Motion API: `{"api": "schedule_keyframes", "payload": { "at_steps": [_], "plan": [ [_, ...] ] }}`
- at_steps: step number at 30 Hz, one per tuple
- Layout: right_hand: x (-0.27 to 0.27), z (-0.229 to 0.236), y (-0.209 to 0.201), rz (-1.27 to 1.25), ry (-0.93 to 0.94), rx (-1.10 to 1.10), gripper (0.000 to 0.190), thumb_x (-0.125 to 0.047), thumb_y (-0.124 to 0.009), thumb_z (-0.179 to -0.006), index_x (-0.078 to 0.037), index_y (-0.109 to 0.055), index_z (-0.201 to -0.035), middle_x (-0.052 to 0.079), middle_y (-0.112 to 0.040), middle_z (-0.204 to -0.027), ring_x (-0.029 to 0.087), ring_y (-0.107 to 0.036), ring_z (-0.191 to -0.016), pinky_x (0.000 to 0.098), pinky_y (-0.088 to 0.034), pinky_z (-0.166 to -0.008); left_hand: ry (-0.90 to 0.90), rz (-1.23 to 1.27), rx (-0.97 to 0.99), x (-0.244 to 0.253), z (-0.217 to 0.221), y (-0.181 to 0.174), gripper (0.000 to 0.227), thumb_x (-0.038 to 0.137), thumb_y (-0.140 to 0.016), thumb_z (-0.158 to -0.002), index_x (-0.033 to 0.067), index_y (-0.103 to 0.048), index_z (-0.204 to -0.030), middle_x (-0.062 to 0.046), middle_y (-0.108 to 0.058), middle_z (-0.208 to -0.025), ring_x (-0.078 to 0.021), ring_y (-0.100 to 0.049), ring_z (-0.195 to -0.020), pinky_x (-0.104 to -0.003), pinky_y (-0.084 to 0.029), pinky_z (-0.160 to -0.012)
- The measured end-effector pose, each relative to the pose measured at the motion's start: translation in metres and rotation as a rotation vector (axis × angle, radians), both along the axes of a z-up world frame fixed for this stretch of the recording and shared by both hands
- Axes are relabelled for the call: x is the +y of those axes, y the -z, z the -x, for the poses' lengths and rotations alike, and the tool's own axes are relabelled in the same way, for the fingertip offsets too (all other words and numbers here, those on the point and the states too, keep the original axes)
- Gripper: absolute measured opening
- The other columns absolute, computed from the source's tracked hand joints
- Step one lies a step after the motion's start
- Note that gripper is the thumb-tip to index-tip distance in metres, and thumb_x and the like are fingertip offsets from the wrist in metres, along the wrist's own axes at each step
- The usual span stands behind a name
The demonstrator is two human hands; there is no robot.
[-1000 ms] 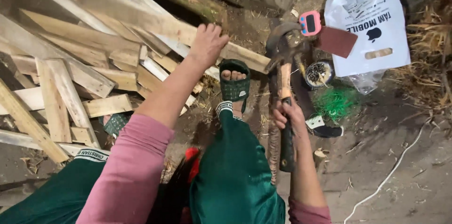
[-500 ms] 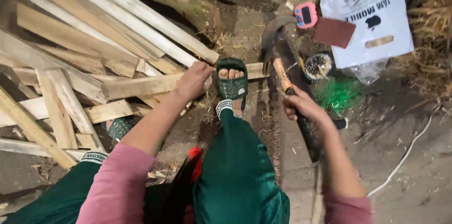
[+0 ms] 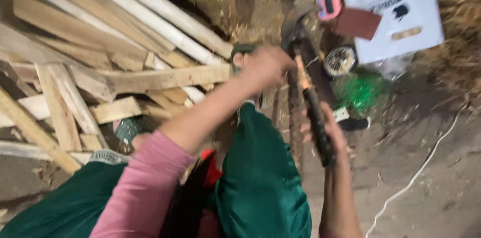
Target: Removing nails from wooden planks using a hammer's claw.
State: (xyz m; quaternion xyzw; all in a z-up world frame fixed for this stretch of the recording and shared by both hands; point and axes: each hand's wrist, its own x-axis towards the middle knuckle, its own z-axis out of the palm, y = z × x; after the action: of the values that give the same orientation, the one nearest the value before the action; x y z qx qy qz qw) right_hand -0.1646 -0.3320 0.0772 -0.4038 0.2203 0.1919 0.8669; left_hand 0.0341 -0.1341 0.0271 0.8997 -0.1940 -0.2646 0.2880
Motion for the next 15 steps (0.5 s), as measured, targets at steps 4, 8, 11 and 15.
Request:
{"api": "schedule_keyframes", "payload": {
  "at_steps": [4, 8, 11, 15],
  "plan": [
    [0.033, 0.005, -0.065, 0.233, 0.074, -0.002, 0.077, -0.050, -0.048, -0.083, -0.010, -0.024, -0.144, 0.028, -0.033, -0.142, 0.044, -0.050, -0.114, 0.0504, -0.047, -0.088, 0.385, 0.412, 0.223, -0.042, 0.031, -0.054, 0.055, 0.043, -0.068, -0.076, 0.0248, -0.047, -0.124, -0.005, -0.060, -0.118, -0.0250, -0.055, -0.094, -0.039, -0.045, -0.079],
    [0.041, 0.010, -0.094, 0.812, -0.054, 0.041, 0.098, -0.080, -0.040, -0.070, -0.009, -0.036, -0.138, 0.013, -0.049, -0.133, 0.026, -0.062, -0.101, 0.0337, -0.047, -0.089, 0.896, 0.319, -0.065, -0.061, 0.038, -0.053, 0.037, 0.041, -0.073, -0.073, 0.0191, -0.062, -0.101, 0.001, -0.066, -0.093, -0.0186, -0.062, -0.093, -0.048, -0.028, -0.112],
    [0.064, -0.007, -0.093, 1.628, 0.128, -0.546, 0.063, -0.046, -0.021, -0.101, 0.007, -0.055, -0.101, 0.019, -0.049, -0.096, 0.034, -0.051, -0.090, 0.0459, -0.041, -0.084, 1.019, 0.305, -0.303, -0.082, 0.055, -0.026, 0.041, 0.050, -0.073, -0.065, 0.0179, -0.062, -0.088, -0.001, -0.064, -0.085, -0.0270, -0.064, -0.076, -0.042, -0.046, -0.071],
    [0.038, 0.004, -0.045, 0.857, 0.596, -0.542, 0.040, -0.041, -0.041, -0.094, -0.005, -0.048, -0.111, 0.009, -0.055, -0.089, 0.026, -0.049, -0.099, 0.0445, -0.036, -0.102, 0.910, 0.312, -0.143, -0.087, 0.052, -0.025, 0.010, 0.031, -0.064, -0.077, 0.0218, -0.064, -0.081, 0.003, -0.067, -0.076, -0.0171, -0.064, -0.069, -0.037, -0.046, -0.074]
  ]
}}
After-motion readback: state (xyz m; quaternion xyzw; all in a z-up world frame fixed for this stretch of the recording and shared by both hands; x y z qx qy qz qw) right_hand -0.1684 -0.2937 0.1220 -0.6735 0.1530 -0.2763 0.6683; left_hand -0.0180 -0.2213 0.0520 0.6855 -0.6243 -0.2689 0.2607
